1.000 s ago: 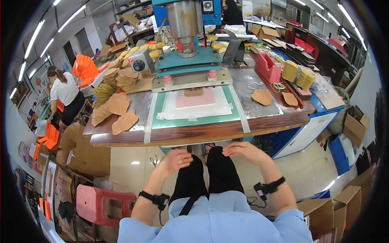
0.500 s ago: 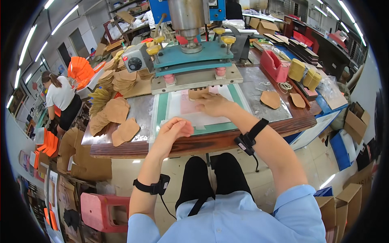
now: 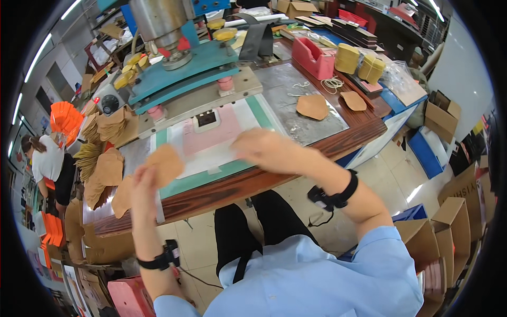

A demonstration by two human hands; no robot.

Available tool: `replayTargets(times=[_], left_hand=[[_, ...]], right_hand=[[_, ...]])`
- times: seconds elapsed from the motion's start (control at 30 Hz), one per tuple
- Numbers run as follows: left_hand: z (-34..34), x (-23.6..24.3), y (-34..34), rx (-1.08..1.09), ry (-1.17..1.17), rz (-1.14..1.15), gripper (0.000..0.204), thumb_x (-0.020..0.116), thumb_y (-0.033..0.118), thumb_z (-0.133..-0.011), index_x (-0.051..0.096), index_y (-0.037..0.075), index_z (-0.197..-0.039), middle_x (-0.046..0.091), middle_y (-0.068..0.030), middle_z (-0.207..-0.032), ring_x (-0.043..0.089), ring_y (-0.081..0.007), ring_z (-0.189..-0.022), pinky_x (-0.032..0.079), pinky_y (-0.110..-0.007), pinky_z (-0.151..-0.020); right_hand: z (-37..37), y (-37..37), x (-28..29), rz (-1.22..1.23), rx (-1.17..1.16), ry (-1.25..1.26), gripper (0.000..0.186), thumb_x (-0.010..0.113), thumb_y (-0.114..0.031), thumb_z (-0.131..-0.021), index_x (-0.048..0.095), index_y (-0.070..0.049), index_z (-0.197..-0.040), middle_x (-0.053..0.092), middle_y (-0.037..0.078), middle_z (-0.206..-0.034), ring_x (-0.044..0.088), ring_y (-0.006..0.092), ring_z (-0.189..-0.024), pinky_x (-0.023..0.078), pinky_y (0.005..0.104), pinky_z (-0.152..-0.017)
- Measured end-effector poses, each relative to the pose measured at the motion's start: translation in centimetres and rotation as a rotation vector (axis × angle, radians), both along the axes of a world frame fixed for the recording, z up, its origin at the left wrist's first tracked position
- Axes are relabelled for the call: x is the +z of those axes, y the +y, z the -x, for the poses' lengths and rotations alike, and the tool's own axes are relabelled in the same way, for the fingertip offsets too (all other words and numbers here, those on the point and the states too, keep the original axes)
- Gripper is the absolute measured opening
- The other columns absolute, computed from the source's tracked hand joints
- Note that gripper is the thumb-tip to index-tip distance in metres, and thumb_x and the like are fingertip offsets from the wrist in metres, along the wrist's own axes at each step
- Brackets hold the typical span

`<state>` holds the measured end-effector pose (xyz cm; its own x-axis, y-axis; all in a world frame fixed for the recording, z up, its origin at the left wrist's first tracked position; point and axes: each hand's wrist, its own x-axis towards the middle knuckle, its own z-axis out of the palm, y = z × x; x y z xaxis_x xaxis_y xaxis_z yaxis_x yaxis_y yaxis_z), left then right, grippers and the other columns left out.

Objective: Operating a stamping machine to shape or emboss leather components in a workshop.

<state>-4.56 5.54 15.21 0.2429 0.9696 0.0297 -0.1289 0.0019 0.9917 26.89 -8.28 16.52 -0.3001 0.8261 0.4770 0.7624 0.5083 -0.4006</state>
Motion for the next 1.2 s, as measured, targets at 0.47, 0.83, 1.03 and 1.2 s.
replayTargets(times=[0.47,0.83,1.03,1.2], left_hand=[[1.4,0.0,0.2,-0.023,0.494,-0.508,0.026,0.056,0.01,-0.087,0.056,0.001,-0.111,0.057,-0.0121,-0.114,0.054,-0.0182,-0.104,0.042,-0.03,-0.088],[-3.5,2.3,-4.8,-0.302,0.548,-0.574,0.018,0.057,0.008,-0.087,0.06,0.0,-0.103,0.064,-0.0059,-0.099,0.058,-0.0124,-0.09,0.045,-0.026,-0.082],[-6.5,4.4,-6.8,-0.529,0.85,-0.947,0.037,0.06,0.018,-0.085,0.052,0.001,-0.117,0.056,-0.0156,-0.117,0.053,-0.031,-0.108,0.043,-0.035,-0.09],[-9.1,1.8,-4.2,-0.455,0.972,-1.184,0.046,0.058,0.026,-0.086,0.047,-0.001,-0.123,0.05,-0.0193,-0.124,0.044,-0.0343,-0.119,0.036,-0.04,-0.099]], right_hand=[[-15.7,-5.1,0.3,0.157,-0.691,-0.072,0.015,0.064,-0.012,-0.074,0.069,-0.001,-0.083,0.066,0.016,-0.076,0.063,0.0283,-0.067,0.05,0.0341,-0.065],[-10.8,-4.0,0.0,-0.093,-0.664,0.005,0.011,0.062,-0.012,-0.073,0.063,-0.001,-0.076,0.062,0.017,-0.077,0.062,0.0334,-0.071,0.049,0.0401,-0.064],[1.0,2.0,-0.9,-0.26,-0.331,-0.227,0.013,0.058,-0.004,-0.073,0.059,-0.002,-0.086,0.057,0.011,-0.087,0.061,0.0291,-0.077,0.051,0.0375,-0.063],[3.5,4.0,-2.2,-0.226,-0.191,-0.386,0.016,0.058,-0.004,-0.071,0.057,0.001,-0.087,0.056,0.011,-0.088,0.06,0.0274,-0.084,0.051,0.0347,-0.068]])
